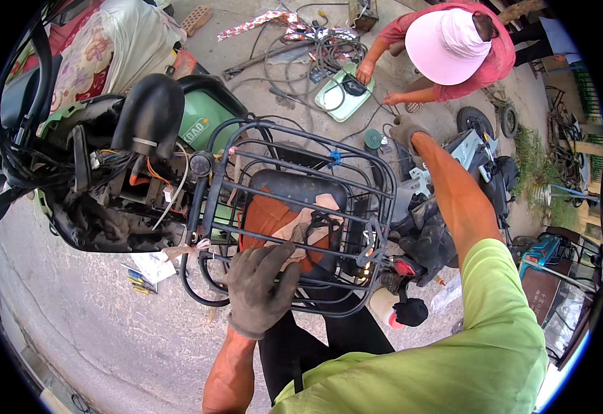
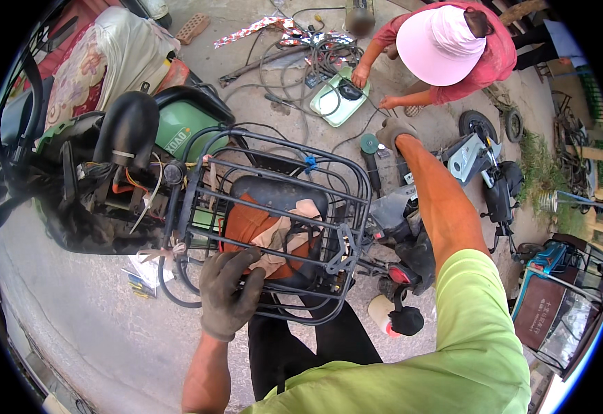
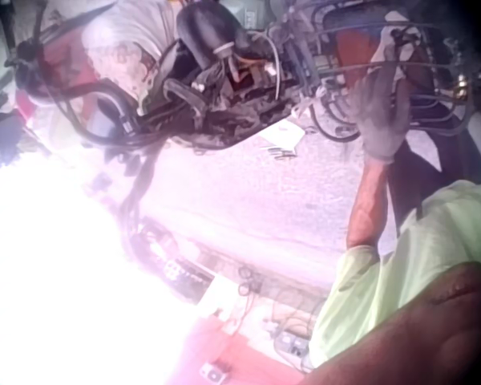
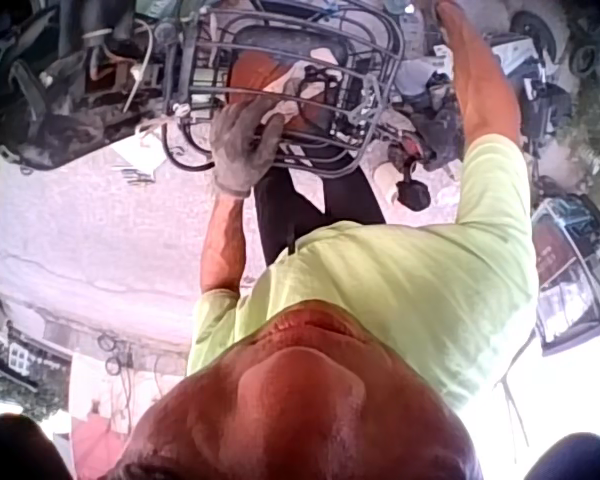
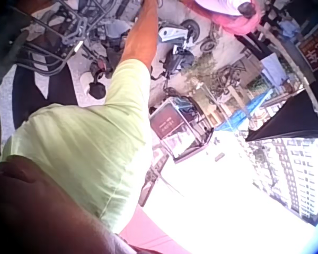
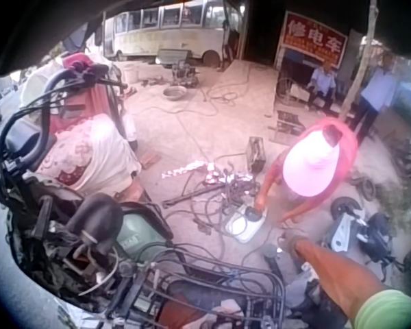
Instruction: The person works on the wiring harness of a green motorcycle, stripping wire ends and connecting plugs near the handlebar area. They use pliers and a screwdriver to manipulate wires and connectors, occasionally stepping back to reposition tools and parts.
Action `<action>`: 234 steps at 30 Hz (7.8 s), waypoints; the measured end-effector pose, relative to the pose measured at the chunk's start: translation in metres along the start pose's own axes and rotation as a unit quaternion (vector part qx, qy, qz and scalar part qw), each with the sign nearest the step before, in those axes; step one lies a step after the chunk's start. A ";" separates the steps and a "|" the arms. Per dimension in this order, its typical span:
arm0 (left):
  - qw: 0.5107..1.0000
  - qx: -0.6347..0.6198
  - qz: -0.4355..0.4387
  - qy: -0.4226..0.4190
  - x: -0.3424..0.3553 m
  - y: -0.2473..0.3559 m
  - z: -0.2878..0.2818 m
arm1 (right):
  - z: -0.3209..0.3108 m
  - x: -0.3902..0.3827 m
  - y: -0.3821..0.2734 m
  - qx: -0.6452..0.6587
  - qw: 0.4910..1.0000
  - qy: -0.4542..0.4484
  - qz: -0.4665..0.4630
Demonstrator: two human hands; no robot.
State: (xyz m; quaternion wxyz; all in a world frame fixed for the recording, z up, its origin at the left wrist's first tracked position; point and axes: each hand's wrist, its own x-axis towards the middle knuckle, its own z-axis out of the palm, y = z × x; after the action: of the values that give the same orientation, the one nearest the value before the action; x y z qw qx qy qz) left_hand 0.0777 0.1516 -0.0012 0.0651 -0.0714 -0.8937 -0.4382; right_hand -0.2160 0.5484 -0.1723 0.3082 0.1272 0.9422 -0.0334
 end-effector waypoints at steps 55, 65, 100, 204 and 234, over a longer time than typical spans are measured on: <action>0.997 -0.060 0.013 0.057 -0.006 -0.004 -0.008 | -0.178 -0.101 0.002 -0.335 0.850 0.257 -0.316; 0.996 -0.084 -0.009 0.040 -0.022 -0.015 -0.013 | -0.160 -0.123 -0.020 -0.391 0.818 0.235 -0.350; 0.847 -0.485 -0.191 0.103 -0.053 -0.015 -0.036 | -0.151 -0.429 -0.202 0.289 0.873 -0.210 -0.331; 0.901 -0.122 -0.368 0.193 -0.024 -0.082 -0.102 | -0.063 -0.278 -0.395 -0.073 0.843 -0.245 -0.473; 0.926 -0.346 -0.006 0.153 -0.032 -0.086 -0.109 | -0.072 -0.258 -0.389 -0.277 0.589 -0.083 -0.755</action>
State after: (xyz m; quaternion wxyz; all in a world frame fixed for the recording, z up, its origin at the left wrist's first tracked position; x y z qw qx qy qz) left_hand 0.0986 0.0112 -0.0074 0.1694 -0.0167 -0.6658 -0.7264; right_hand -0.1581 0.1265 0.0319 0.2695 -0.7242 0.6348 -0.0017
